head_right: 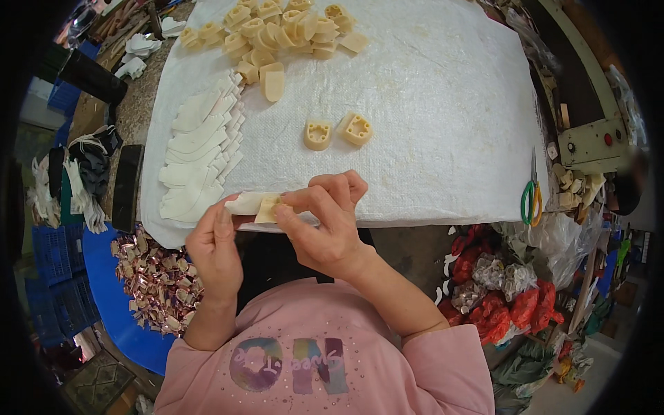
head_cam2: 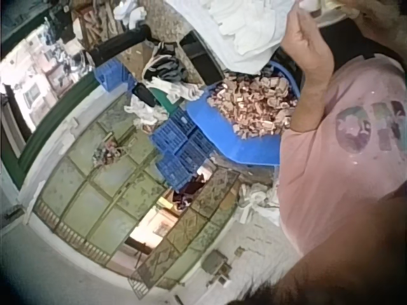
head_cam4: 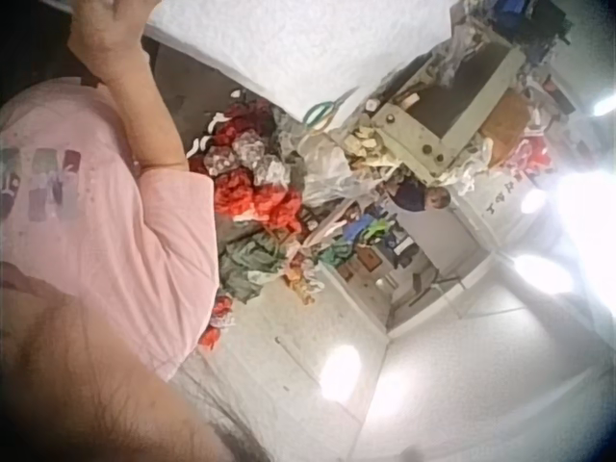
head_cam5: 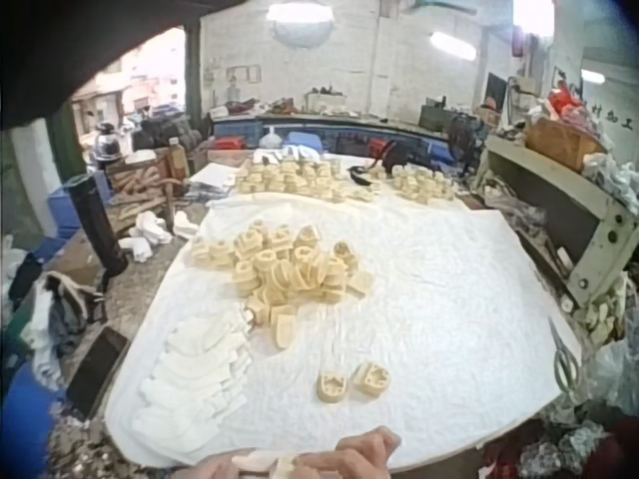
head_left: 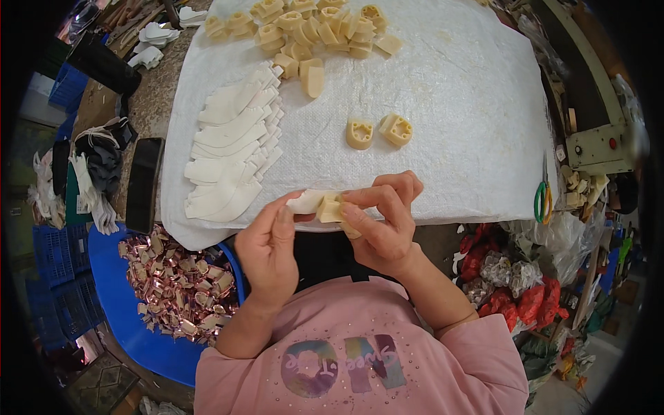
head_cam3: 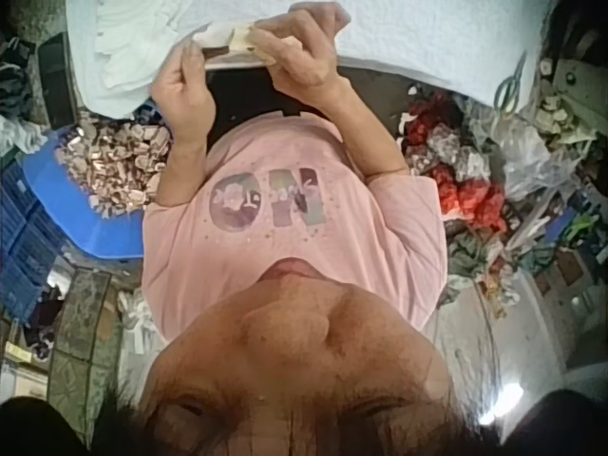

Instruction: The recorder is assembling small foam and synthetic components for shoe manufacturing, inserting inner pieces into outer shells.

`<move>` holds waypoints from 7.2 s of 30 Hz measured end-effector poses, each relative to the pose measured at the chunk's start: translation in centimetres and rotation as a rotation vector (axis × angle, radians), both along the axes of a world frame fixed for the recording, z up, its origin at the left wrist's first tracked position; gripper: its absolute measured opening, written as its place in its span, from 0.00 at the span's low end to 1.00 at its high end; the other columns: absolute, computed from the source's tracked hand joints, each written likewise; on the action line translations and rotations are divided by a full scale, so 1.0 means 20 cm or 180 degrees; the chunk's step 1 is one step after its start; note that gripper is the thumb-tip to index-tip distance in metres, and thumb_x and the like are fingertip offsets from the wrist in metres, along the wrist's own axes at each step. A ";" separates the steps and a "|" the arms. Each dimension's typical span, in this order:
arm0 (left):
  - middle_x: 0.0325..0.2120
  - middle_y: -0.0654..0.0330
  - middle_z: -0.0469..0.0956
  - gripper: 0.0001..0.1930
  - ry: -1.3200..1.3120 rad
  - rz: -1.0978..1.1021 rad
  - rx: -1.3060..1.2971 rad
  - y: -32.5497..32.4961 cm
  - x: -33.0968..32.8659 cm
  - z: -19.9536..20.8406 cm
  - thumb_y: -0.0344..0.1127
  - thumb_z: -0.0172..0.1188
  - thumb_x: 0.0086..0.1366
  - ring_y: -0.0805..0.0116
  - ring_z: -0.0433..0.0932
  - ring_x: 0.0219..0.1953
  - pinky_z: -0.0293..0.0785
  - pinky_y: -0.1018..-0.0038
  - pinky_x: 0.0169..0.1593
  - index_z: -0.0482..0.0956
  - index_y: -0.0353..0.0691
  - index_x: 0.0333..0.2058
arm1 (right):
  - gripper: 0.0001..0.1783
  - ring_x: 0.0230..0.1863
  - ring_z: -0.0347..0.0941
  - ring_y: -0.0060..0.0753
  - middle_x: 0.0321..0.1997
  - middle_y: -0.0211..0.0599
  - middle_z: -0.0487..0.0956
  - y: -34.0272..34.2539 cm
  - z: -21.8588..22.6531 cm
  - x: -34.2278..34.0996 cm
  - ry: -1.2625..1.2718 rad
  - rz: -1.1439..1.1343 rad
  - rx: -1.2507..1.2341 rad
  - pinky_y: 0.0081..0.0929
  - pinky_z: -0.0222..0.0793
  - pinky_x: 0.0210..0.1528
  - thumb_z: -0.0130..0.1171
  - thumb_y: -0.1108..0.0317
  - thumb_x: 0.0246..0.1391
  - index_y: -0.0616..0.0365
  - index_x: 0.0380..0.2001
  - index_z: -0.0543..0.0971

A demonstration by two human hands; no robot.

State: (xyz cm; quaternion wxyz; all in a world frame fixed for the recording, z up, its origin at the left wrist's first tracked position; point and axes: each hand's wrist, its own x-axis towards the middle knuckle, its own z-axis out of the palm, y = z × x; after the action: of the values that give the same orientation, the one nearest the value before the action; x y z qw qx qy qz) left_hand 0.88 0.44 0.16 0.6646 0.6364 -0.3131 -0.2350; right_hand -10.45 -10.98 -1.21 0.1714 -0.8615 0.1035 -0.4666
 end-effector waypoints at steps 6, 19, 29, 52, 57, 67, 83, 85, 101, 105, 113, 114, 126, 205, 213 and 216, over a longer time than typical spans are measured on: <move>0.24 0.60 0.76 0.12 -0.0570 -0.0247 0.0432 0.00 0.01 0.03 0.32 0.48 0.68 0.80 0.69 0.24 0.64 0.83 0.29 0.77 0.28 0.37 | 0.14 0.36 0.64 0.33 0.28 0.26 0.68 0.03 0.13 -0.02 0.1131 -0.0263 0.0051 0.44 0.46 0.42 0.59 0.75 0.30 0.50 0.27 0.75; 0.30 0.54 0.73 0.10 -0.1513 -0.0517 0.0181 -0.02 -0.01 -0.04 0.26 0.52 0.64 0.66 0.72 0.29 0.69 0.74 0.33 0.77 0.30 0.42 | 0.13 0.34 0.61 0.36 0.26 0.32 0.64 -0.01 0.01 -0.02 0.1216 0.0100 0.0486 0.41 0.45 0.40 0.58 0.78 0.31 0.53 0.26 0.72; 0.26 0.60 0.73 0.08 -0.0351 -0.0904 -0.0316 -0.03 0.04 -0.13 0.31 0.60 0.61 0.72 0.70 0.27 0.68 0.77 0.30 0.78 0.34 0.38 | 0.14 0.33 0.62 0.37 0.28 0.33 0.67 0.00 -0.03 -0.06 0.0361 0.0949 0.2041 0.30 0.51 0.38 0.57 0.82 0.36 0.55 0.30 0.73; 0.23 0.62 0.68 0.10 -0.2307 -0.0356 -0.0422 0.00 0.13 -0.09 0.19 0.64 0.47 0.66 0.65 0.28 0.64 0.74 0.32 0.78 0.38 0.28 | 0.18 0.39 0.66 0.42 0.42 0.37 0.74 0.04 0.08 -0.03 0.0683 0.0660 0.0770 0.36 0.57 0.44 0.65 0.75 0.35 0.56 0.35 0.75; 0.26 0.60 0.68 0.10 -0.1896 -0.0274 -0.0609 0.03 0.13 -0.07 0.18 0.62 0.51 0.65 0.66 0.31 0.65 0.74 0.34 0.75 0.38 0.31 | 0.13 0.41 0.69 0.34 0.47 0.40 0.73 0.10 -0.01 -0.10 0.0136 0.0624 0.2551 0.32 0.65 0.45 0.61 0.72 0.49 0.59 0.40 0.74; 0.33 0.50 0.74 0.14 -0.1948 -0.0908 -0.0946 0.00 0.04 -0.07 0.16 0.60 0.46 0.58 0.76 0.33 0.70 0.68 0.35 0.73 0.34 0.33 | 0.12 0.45 0.73 0.30 0.42 0.41 0.74 0.18 -0.05 -0.15 -0.0969 0.1063 0.5018 0.31 0.74 0.47 0.46 0.68 0.62 0.67 0.41 0.70; 0.33 0.51 0.73 0.05 -0.1479 -0.1072 0.0084 -0.01 0.03 -0.04 0.22 0.57 0.59 0.63 0.73 0.35 0.72 0.72 0.35 0.71 0.33 0.33 | 0.11 0.32 0.75 0.29 0.31 0.38 0.78 0.03 0.01 -0.13 0.0634 0.0841 0.3461 0.26 0.70 0.37 0.47 0.67 0.59 0.63 0.37 0.74; 0.33 0.51 0.73 0.06 -0.0898 -0.1049 -0.0146 0.00 0.02 -0.07 0.21 0.58 0.57 0.63 0.74 0.32 0.73 0.74 0.34 0.71 0.33 0.32 | 0.13 0.33 0.74 0.26 0.34 0.37 0.77 -0.01 0.00 -0.13 0.0284 0.1150 0.4445 0.24 0.70 0.39 0.54 0.65 0.57 0.64 0.40 0.74; 0.34 0.51 0.75 0.06 -0.0730 -0.1155 -0.0447 0.00 0.02 -0.09 0.20 0.60 0.56 0.66 0.76 0.34 0.73 0.76 0.36 0.72 0.32 0.31 | 0.18 0.34 0.73 0.20 0.34 0.34 0.78 -0.03 0.01 -0.05 0.0701 0.1266 0.4736 0.18 0.69 0.36 0.54 0.72 0.55 0.63 0.49 0.70; 0.37 0.53 0.76 0.10 0.0711 -0.0513 -0.0449 -0.01 -0.01 -0.06 0.25 0.60 0.60 0.73 0.75 0.37 0.74 0.78 0.42 0.71 0.28 0.38 | 0.15 0.36 0.72 0.23 0.39 0.34 0.76 0.01 -0.03 -0.03 -0.0114 0.1222 0.4810 0.20 0.68 0.38 0.50 0.71 0.59 0.59 0.49 0.71; 0.37 0.50 0.77 0.06 0.0964 -0.0594 -0.0543 -0.02 -0.05 -0.08 0.23 0.60 0.59 0.71 0.76 0.39 0.74 0.77 0.43 0.74 0.29 0.33 | 0.08 0.39 0.61 0.41 0.35 0.39 0.68 0.02 -0.01 -0.02 0.0318 0.0765 0.2370 0.31 0.60 0.43 0.52 0.77 0.44 0.59 0.32 0.70; 0.37 0.50 0.77 0.06 0.0957 -0.0591 -0.0543 -0.03 -0.06 -0.09 0.23 0.60 0.59 0.71 0.76 0.39 0.74 0.77 0.43 0.74 0.29 0.33 | 0.08 0.39 0.61 0.41 0.35 0.39 0.68 0.03 -0.01 -0.02 0.0313 0.0772 0.2369 0.31 0.60 0.43 0.52 0.77 0.44 0.59 0.32 0.70; 0.37 0.54 0.76 0.06 -0.1055 -0.0456 -0.0269 -0.03 -0.03 -0.07 0.30 0.62 0.58 0.69 0.73 0.38 0.71 0.76 0.38 0.76 0.34 0.30 | 0.05 0.39 0.61 0.35 0.35 0.35 0.68 0.02 0.00 -0.06 0.0377 0.0446 0.1481 0.28 0.59 0.45 0.56 0.71 0.49 0.57 0.30 0.72; 0.31 0.58 0.70 0.40 0.0614 -0.1325 -0.0123 -0.05 -0.11 -0.08 0.64 0.35 0.65 0.74 0.68 0.26 0.64 0.81 0.27 0.42 0.36 0.62 | 0.07 0.24 0.68 0.17 0.34 0.30 0.66 0.06 0.01 -0.04 0.0145 0.1291 0.4317 0.14 0.66 0.22 0.50 0.68 0.59 0.60 0.36 0.74; 0.40 0.51 0.67 0.46 0.0012 -0.1509 -0.0168 -0.03 -0.06 -0.11 0.68 0.34 0.63 0.71 0.68 0.32 0.67 0.76 0.36 0.44 0.27 0.61 | 0.08 0.22 0.65 0.18 0.30 0.29 0.66 0.04 -0.03 -0.01 0.0169 0.1065 0.4638 0.17 0.63 0.22 0.55 0.66 0.56 0.60 0.34 0.75; 0.33 0.48 0.71 0.49 -0.2078 -0.1150 0.0094 -0.06 -0.01 -0.13 0.68 0.38 0.61 0.61 0.71 0.30 0.68 0.70 0.34 0.46 0.22 0.59 | 0.10 0.22 0.66 0.22 0.29 0.34 0.69 0.00 -0.04 -0.05 0.0184 0.0405 0.2781 0.22 0.64 0.23 0.56 0.65 0.55 0.62 0.34 0.74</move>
State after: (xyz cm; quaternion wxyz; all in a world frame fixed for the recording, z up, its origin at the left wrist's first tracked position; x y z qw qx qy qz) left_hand 0.70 -0.71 -2.44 0.4684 0.6218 -0.6124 -0.1377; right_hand -11.50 -11.04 -2.03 0.5450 -0.7255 0.2425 -0.3433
